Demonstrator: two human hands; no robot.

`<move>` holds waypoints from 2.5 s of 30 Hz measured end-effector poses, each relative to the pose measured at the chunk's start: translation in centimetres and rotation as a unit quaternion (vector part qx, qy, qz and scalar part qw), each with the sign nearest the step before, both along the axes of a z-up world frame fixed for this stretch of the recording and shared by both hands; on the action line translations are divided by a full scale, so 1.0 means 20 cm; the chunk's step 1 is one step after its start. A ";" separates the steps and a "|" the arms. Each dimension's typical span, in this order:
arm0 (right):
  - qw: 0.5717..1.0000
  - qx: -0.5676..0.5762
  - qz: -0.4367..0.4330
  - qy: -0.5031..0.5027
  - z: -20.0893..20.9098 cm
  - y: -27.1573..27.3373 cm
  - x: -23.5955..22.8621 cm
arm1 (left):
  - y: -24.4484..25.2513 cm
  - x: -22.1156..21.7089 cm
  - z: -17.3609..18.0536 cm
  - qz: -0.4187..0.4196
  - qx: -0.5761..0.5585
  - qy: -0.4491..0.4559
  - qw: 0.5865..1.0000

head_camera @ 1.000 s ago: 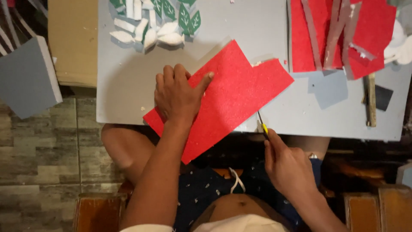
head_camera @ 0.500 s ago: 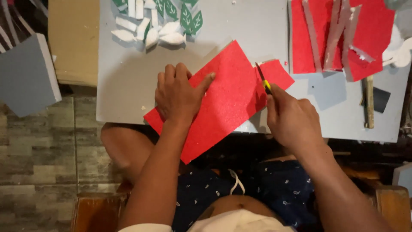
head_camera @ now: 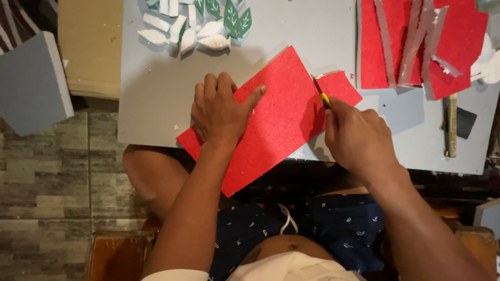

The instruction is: Cutting shapes out of a red foam board using a utility knife

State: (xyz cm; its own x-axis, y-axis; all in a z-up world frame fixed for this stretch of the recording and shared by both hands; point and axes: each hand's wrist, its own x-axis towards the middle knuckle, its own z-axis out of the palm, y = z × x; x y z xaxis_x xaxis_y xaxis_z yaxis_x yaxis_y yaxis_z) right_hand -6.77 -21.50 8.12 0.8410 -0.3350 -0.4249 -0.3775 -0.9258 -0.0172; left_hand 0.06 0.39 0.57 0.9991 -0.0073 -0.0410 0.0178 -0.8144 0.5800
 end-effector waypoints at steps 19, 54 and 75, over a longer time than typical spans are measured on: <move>0.993 -0.017 0.015 0.113 0.14 0.07 -0.09 | -0.01 0.00 -0.04 0.014 0.014 0.000 1.000; 0.802 0.454 -0.206 -0.329 0.01 -0.55 -0.26 | 0.07 0.05 0.19 -0.150 -0.085 0.148 0.974; 0.885 0.170 -0.080 -0.427 -0.08 -0.54 -0.40 | 0.27 0.04 -0.01 -0.158 0.066 -0.108 0.979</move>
